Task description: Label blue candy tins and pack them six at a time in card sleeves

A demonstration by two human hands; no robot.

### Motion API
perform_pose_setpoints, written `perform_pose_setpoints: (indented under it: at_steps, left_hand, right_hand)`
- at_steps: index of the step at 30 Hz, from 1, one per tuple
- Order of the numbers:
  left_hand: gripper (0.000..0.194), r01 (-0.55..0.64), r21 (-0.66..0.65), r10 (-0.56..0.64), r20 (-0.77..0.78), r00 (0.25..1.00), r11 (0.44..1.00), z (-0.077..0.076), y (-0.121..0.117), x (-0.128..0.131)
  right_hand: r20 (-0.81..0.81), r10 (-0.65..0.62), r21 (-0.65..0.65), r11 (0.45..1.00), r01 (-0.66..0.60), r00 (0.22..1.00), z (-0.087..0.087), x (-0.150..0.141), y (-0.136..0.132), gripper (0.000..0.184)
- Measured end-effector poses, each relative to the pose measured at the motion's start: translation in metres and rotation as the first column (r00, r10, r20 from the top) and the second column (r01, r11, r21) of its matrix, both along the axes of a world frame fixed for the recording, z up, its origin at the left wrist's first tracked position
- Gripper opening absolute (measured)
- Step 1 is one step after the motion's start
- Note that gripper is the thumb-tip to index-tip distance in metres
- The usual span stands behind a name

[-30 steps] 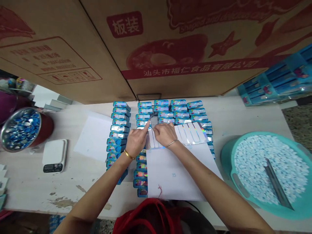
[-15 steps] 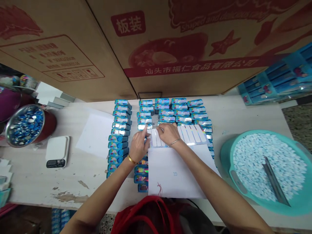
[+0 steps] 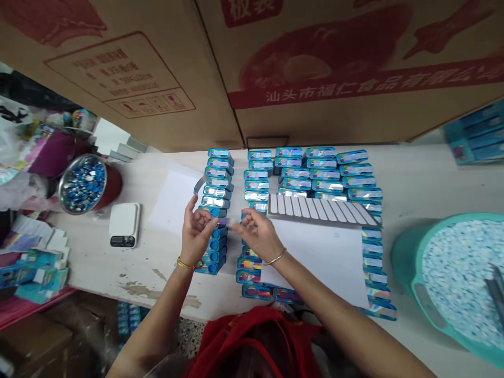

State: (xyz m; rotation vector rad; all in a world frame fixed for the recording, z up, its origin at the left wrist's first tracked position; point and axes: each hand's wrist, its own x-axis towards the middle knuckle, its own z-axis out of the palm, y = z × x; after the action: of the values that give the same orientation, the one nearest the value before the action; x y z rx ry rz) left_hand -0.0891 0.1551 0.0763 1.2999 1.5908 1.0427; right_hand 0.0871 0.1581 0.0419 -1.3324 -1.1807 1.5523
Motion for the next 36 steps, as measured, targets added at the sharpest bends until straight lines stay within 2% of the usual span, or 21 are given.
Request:
perform_pose_setpoints:
  at_steps: [2, 6, 8, 10, 15, 22, 26, 28, 30, 33, 36]
  left_hand:
    - [0.075, -0.020, -0.033, 0.020, -0.014, 1.000, 0.999, -0.003, -0.004, -0.013]
    - [0.075, -0.035, -0.083, 0.033, -0.026, 0.999, 0.996, -0.012, -0.004, -0.032]
    - [0.075, -0.041, -0.077, 0.035, -0.078, 0.996, 0.996, -0.018, 0.001, -0.040]
    - [0.074, -0.038, -0.060, 0.026, -0.199, 0.980, 0.997, -0.025, 0.008, -0.048]
    - [0.075, -0.010, -0.056, -0.017, -0.475, 0.880, 0.998, -0.042, 0.023, -0.062]
    - [0.076, 0.047, -0.054, -0.071, -0.605, 0.793, 0.997, -0.059, 0.028, -0.068]
    - [0.083, -0.013, -0.022, -0.005, -0.669, 0.743, 1.000, -0.064, 0.027, -0.071]
    - [0.093, -0.091, -0.031, 0.049, -0.651, 0.757, 0.995, -0.070, 0.027, -0.078]
    - [0.103, -0.151, -0.095, 0.069, -0.575, 0.815, 0.984, -0.078, 0.028, -0.087]
    - [0.105, -0.168, -0.165, 0.070, -0.481, 0.874, 0.972, -0.087, 0.030, -0.097]
    - [0.093, -0.147, -0.050, 0.101, -0.512, 0.853, 0.988, -0.079, 0.030, -0.094]
  right_hand:
    - [-0.062, 0.023, -0.071, 0.997, -0.027, 0.998, -0.003, -0.023, -0.007, 0.040]
    - [-0.081, 0.069, -0.052, 0.996, -0.073, 0.994, -0.019, -0.049, -0.002, 0.033]
    - [-0.015, 0.075, -0.040, 0.996, -0.076, 0.997, -0.028, -0.057, 0.005, 0.030]
    - [0.078, 0.090, -0.044, 0.995, -0.087, 0.993, -0.037, -0.065, 0.012, 0.029]
    - [0.325, 0.150, -0.042, 0.989, -0.145, 0.934, -0.055, -0.082, 0.025, 0.027]
    - [0.411, 0.217, -0.057, 0.975, -0.213, 0.885, -0.059, -0.091, 0.036, 0.024]
    - [0.437, 0.241, -0.091, 0.970, -0.223, 0.867, -0.062, -0.097, 0.035, 0.024]
    - [0.443, 0.249, -0.115, 0.968, -0.221, 0.861, -0.064, -0.101, 0.033, 0.025]
    - [0.446, 0.260, -0.135, 0.966, -0.223, 0.856, -0.068, -0.105, 0.032, 0.026]
    - [0.449, 0.276, -0.146, 0.961, -0.234, 0.850, -0.069, -0.113, 0.035, 0.025]
    - [0.446, 0.290, -0.133, 0.957, -0.258, 0.847, -0.061, -0.117, 0.038, 0.019]
